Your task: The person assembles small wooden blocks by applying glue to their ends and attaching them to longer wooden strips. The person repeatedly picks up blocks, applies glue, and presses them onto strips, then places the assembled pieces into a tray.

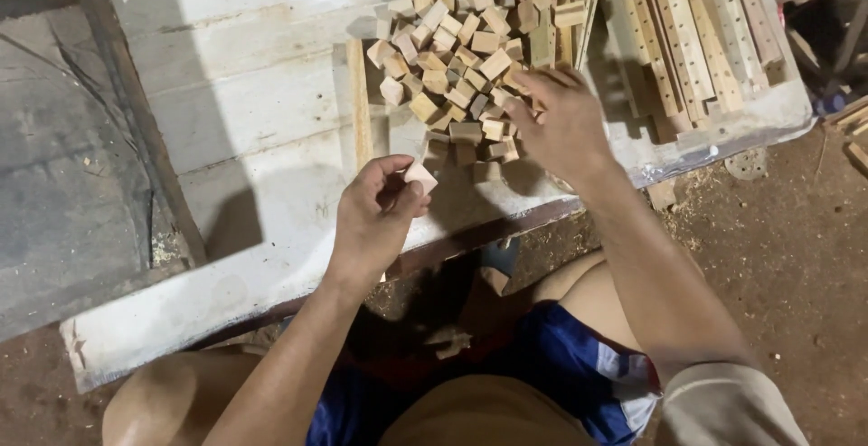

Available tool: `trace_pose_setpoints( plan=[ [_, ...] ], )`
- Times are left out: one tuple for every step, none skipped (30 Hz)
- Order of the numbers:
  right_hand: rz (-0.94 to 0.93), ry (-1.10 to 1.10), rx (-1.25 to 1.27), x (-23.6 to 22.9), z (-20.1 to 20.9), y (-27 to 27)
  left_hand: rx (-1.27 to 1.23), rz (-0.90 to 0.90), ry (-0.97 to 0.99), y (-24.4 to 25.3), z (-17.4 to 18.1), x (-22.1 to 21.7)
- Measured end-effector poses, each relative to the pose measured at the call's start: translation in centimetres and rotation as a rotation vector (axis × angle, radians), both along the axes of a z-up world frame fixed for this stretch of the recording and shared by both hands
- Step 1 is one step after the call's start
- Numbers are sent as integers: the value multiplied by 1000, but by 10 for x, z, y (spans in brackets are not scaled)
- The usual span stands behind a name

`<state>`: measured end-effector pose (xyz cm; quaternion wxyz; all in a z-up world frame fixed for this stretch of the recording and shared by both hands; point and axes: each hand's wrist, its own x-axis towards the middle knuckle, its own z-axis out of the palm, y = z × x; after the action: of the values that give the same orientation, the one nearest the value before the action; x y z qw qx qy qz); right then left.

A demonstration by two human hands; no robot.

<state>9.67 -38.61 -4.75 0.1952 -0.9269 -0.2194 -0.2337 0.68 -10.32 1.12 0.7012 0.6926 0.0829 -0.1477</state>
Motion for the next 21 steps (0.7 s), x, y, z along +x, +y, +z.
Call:
trace_pose_setpoints(
  plan=[
    [1, -3, 0, 2, 14, 16, 0, 1, -3, -2, 9, 3],
    [-82, 196, -97, 4, 28, 33, 107, -20, 108, -4, 19, 6],
    [-164, 398, -194, 4, 41, 50, 214, -43, 223, -6, 28, 8],
    [-164, 398, -193, 2, 52, 63, 215, -43, 223, -5, 24, 5],
    [-192, 638, -188, 3, 65, 75, 197, -34, 201, -5, 22, 4],
    [-220, 877, -181, 4, 78, 87, 179, -26, 180, -4, 20, 4],
    [-220, 869, -179, -3, 78, 90, 179, -25, 171, -3, 18, 3],
    [-201, 724, -196, -10, 77, 94, 117, -9, 93, 0, 16, 3],
    [-178, 584, -214, -18, 76, 98, 55, 9, 21, 2, 13, 1],
    [-175, 580, -215, -24, 69, 94, 54, 13, 18, 2, 18, 3],
    [-150, 511, -255, -29, 61, 90, 62, 21, 23, 3, 24, 5],
    [-125, 442, -294, -34, 54, 86, 69, 29, 29, 4, 29, 7],
    [-123, 439, -293, -34, 56, 86, 71, 31, 26, 2, 27, 14],
    [-130, 499, -320, -35, 58, 86, 44, 67, -15, 0, 25, 21],
    [-143, 556, -346, -35, 60, 85, 15, 97, -61, -3, 23, 29],
    [-148, 550, -343, -39, 59, 83, 15, 93, -68, -4, 13, 38],
    [-144, 535, -301, -38, 59, 80, 34, 99, -78, -6, 6, 49],
    [-138, 519, -260, -37, 59, 77, 54, 106, -89, -8, -2, 61],
    [-140, 512, -259, -33, 60, 75, 54, 105, -96, -9, 0, 65],
    [-160, 492, -237, -30, 61, 72, 41, 122, -107, -10, 1, 70],
    [-183, 472, -212, -26, 62, 69, 29, 136, -118, -12, 2, 75]
  ],
)
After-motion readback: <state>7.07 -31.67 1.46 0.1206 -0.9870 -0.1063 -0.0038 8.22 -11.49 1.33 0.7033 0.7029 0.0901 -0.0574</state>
